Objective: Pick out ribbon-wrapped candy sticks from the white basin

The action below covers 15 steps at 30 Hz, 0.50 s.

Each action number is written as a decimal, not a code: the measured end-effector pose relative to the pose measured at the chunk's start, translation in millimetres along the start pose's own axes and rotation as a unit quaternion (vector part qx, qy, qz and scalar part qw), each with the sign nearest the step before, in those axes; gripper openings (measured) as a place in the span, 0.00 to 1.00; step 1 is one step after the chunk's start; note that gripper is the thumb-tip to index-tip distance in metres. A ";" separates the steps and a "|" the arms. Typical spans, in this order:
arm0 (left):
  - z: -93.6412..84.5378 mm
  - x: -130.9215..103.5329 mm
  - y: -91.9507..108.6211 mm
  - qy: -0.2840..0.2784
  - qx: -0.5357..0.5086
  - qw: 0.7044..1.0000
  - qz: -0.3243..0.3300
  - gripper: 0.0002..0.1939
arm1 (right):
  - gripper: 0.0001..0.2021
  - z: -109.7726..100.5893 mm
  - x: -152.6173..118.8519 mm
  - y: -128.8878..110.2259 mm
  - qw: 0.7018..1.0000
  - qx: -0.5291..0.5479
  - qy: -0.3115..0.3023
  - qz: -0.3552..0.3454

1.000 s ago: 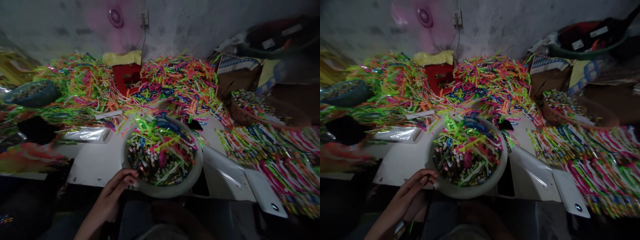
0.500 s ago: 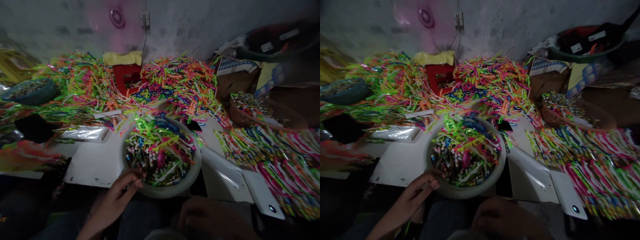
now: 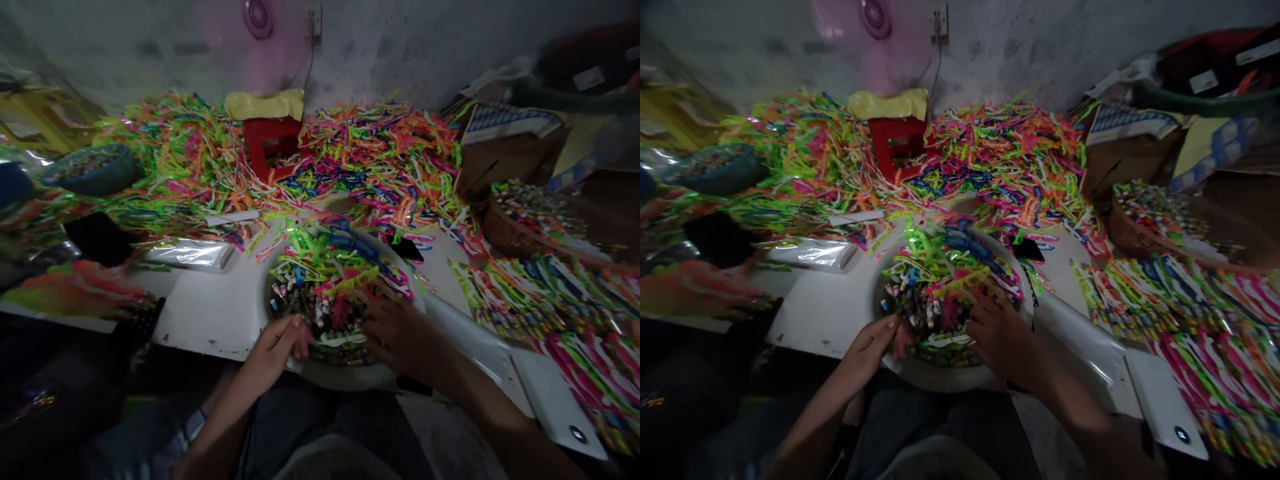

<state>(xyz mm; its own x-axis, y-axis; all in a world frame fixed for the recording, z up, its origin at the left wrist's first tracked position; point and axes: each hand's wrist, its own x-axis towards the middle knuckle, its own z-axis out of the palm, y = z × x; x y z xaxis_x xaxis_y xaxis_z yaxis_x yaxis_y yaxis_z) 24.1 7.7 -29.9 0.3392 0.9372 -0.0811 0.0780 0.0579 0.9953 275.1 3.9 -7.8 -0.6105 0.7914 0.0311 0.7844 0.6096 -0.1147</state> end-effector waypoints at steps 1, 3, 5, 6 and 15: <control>0.7 -1.1 0.9 -0.001 0.001 1.000 0.011 0.25 | 0.05 1.0 -5.4 2.8 0.999 0.030 0.016 0.003; 4.3 -5.2 3.1 0.000 0.007 1.000 0.016 0.25 | 0.07 3.7 -16.9 7.4 0.993 0.092 0.067 0.012; 11.5 -11.0 5.6 -0.002 0.029 1.000 0.007 0.27 | 0.10 6.7 -26.4 6.6 0.979 0.146 0.136 0.035; 16.5 -13.6 6.8 -0.003 0.040 0.999 0.001 0.27 | 0.09 7.8 -29.3 3.0 0.968 0.166 0.179 0.055; 38.8 -8.2 25.5 0.036 -0.072 0.994 -0.073 0.17 | 0.19 13.2 -20.2 -47.2 0.956 0.171 0.237 0.035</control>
<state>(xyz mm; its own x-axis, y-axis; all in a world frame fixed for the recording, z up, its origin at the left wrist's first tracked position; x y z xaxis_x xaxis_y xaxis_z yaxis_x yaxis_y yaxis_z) 59.6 -11.8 -5.9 0.2662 0.9367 -0.2273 -0.0148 0.2397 0.9707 249.0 -41.4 -16.1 -0.3757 0.8110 0.4485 0.6899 0.5679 -0.4490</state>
